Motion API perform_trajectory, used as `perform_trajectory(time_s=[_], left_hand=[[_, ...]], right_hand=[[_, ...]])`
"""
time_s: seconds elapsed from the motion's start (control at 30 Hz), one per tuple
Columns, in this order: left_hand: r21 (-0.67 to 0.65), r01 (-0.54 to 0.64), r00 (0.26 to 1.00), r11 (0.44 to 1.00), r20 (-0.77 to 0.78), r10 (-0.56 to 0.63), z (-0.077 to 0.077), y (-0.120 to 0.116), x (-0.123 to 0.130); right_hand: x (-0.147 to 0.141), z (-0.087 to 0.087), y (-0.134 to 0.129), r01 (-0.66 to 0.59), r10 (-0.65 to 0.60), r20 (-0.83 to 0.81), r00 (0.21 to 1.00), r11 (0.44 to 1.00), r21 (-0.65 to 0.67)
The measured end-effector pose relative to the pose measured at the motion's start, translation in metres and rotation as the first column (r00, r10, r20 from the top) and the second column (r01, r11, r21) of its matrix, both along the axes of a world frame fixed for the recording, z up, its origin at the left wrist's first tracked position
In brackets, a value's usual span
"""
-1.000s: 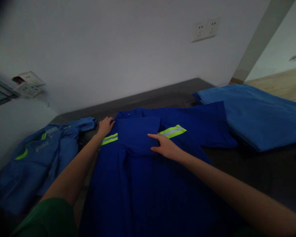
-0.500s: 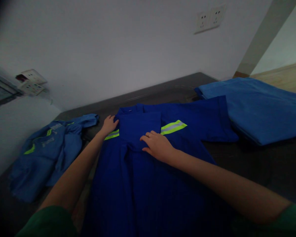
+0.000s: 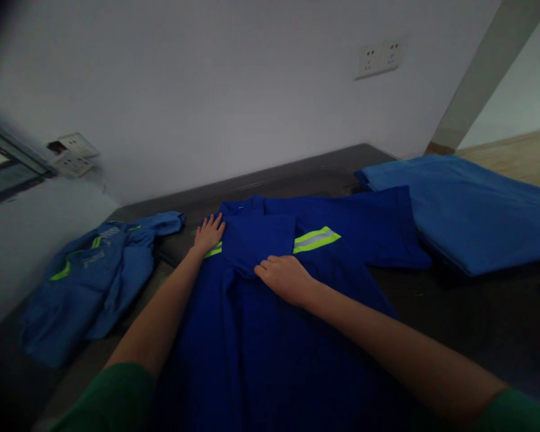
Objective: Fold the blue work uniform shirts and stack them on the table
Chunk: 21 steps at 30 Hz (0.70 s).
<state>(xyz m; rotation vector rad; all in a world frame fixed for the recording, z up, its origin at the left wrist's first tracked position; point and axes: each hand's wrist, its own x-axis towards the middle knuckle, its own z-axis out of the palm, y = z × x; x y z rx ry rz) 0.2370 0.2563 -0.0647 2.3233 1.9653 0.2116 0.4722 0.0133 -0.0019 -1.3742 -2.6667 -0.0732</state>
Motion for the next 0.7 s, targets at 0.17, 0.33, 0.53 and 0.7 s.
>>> perform_trajectory(time_s=[0.17, 0.33, 0.53, 0.7], left_hand=[[0.096, -0.097, 0.984, 0.991, 0.156, 0.081, 0.003, 0.007, -0.004], [0.112, -0.27, 0.941, 0.956, 0.24, 0.238, 0.019, 0.026, -0.029], [0.011, -0.288, 0.93, 0.958, 0.244, 0.277, 0.022, 0.046, -0.04], [0.078, -0.342, 0.916, 0.936, 0.249, 0.314, 0.011, 0.045, -0.029]], right_hand=[[0.002, -0.013, -0.001, 0.062, -0.061, 0.008, 0.998, 0.998, -0.03], [0.004, -0.027, 0.001, 0.102, -0.104, -0.064, 0.992, 0.994, -0.039], [0.004, -0.027, 0.001, 0.115, -0.124, -0.101, 0.987, 0.99, -0.086], [0.005, -0.031, 0.002, 0.083, -0.091, -0.116, 0.989, 0.994, -0.07]])
